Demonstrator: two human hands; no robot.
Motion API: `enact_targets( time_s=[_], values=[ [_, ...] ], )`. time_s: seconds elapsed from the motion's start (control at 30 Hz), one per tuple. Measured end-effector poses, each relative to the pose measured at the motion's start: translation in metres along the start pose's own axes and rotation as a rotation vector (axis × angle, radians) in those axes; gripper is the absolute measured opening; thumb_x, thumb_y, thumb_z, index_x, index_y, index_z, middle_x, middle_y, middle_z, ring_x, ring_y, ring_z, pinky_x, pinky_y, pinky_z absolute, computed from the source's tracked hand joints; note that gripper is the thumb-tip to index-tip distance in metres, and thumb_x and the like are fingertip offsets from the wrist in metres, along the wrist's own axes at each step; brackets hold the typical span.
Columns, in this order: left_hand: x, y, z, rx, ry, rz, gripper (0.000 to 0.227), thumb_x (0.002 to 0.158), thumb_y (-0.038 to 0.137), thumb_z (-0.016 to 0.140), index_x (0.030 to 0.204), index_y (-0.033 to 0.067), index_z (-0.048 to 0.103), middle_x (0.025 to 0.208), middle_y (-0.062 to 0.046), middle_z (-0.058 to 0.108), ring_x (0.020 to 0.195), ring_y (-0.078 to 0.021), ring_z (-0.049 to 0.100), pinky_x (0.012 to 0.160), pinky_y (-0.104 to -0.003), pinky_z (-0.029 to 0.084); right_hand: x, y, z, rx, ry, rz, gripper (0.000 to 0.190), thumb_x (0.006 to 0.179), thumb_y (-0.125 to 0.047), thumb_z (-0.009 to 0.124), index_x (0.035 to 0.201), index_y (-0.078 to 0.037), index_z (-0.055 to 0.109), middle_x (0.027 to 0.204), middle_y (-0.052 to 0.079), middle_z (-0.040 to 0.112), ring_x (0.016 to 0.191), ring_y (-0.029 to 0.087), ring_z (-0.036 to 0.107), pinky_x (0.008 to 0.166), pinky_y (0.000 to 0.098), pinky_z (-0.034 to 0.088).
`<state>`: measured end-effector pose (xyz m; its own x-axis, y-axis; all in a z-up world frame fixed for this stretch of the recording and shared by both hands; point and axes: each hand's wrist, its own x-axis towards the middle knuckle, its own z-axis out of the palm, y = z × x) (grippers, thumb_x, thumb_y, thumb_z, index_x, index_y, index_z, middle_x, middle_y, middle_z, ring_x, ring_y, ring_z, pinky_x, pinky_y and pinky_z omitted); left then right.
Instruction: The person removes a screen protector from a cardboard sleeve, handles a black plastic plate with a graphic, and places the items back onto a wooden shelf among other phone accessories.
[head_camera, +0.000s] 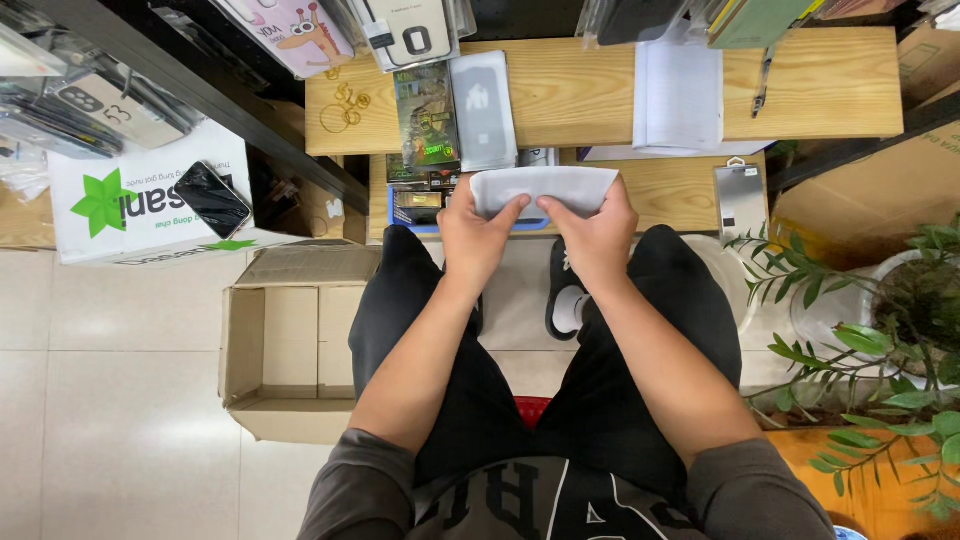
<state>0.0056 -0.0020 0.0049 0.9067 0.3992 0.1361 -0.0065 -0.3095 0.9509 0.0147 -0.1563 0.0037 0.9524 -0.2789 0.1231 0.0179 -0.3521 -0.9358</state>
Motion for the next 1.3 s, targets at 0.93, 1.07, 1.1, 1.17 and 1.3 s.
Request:
enact_targets(
  time_s=[0.93, 1.07, 1.1, 1.17, 1.3],
  values=[
    [0.027, -0.039, -0.009, -0.337, -0.109, -0.184, 0.027, 0.097, 0.009, 0.068, 0.123, 0.0026, 0.066, 0.109, -0.017, 0.072, 0.103, -0.0229, 0.067, 0.090, -0.039, 0.054, 0.066, 0.049, 0.009, -0.125, 0.043, -0.399, 0.026, 0.091, 0.007, 0.074, 0.116, 0.004, 0.075, 0.125, 0.028, 0.069, 0.113, 0.049, 0.066, 0.096, 0.0563, 0.055],
    [0.029, -0.057, 0.002, -0.298, -0.139, -0.215, 0.019, 0.094, 0.007, 0.068, 0.113, 0.0063, 0.072, 0.098, -0.011, 0.076, 0.092, -0.0155, 0.068, 0.084, -0.032, 0.053, 0.087, 0.061, 0.026, -0.300, -0.049, -0.506, 0.021, 0.089, 0.002, 0.079, 0.110, 0.000, 0.079, 0.121, 0.025, 0.072, 0.110, 0.045, 0.069, 0.093, 0.0522, 0.058],
    [0.029, -0.056, 0.001, -0.299, -0.130, -0.211, 0.018, 0.094, 0.006, 0.068, 0.111, 0.0064, 0.073, 0.095, -0.010, 0.075, 0.090, -0.0147, 0.068, 0.083, -0.032, 0.053, 0.092, 0.061, 0.027, -0.401, -0.091, -0.524, 0.025, 0.087, 0.001, 0.080, 0.112, -0.001, 0.078, 0.124, 0.022, 0.072, 0.111, 0.044, 0.068, 0.094, 0.0533, 0.057],
    [0.030, -0.057, -0.002, -0.299, -0.121, -0.205, 0.016, 0.093, 0.005, 0.068, 0.108, 0.0066, 0.073, 0.092, -0.009, 0.075, 0.088, -0.0138, 0.068, 0.082, -0.031, 0.053, 0.100, 0.071, 0.031, -0.500, -0.131, -0.543, 0.030, 0.085, 0.000, 0.080, 0.114, -0.003, 0.078, 0.128, 0.019, 0.071, 0.113, 0.044, 0.068, 0.095, 0.0545, 0.056],
    [0.037, -0.057, -0.009, -0.319, -0.102, -0.180, 0.017, 0.091, 0.003, 0.067, 0.106, 0.0050, 0.074, 0.090, -0.009, 0.074, 0.086, -0.0139, 0.066, 0.080, -0.031, 0.053, 0.111, 0.105, 0.045, -0.761, -0.152, -0.477, 0.036, 0.083, -0.009, 0.079, 0.118, -0.017, 0.078, 0.138, 0.005, 0.069, 0.134, 0.035, 0.055, 0.103, 0.0566, 0.044]
  ],
)
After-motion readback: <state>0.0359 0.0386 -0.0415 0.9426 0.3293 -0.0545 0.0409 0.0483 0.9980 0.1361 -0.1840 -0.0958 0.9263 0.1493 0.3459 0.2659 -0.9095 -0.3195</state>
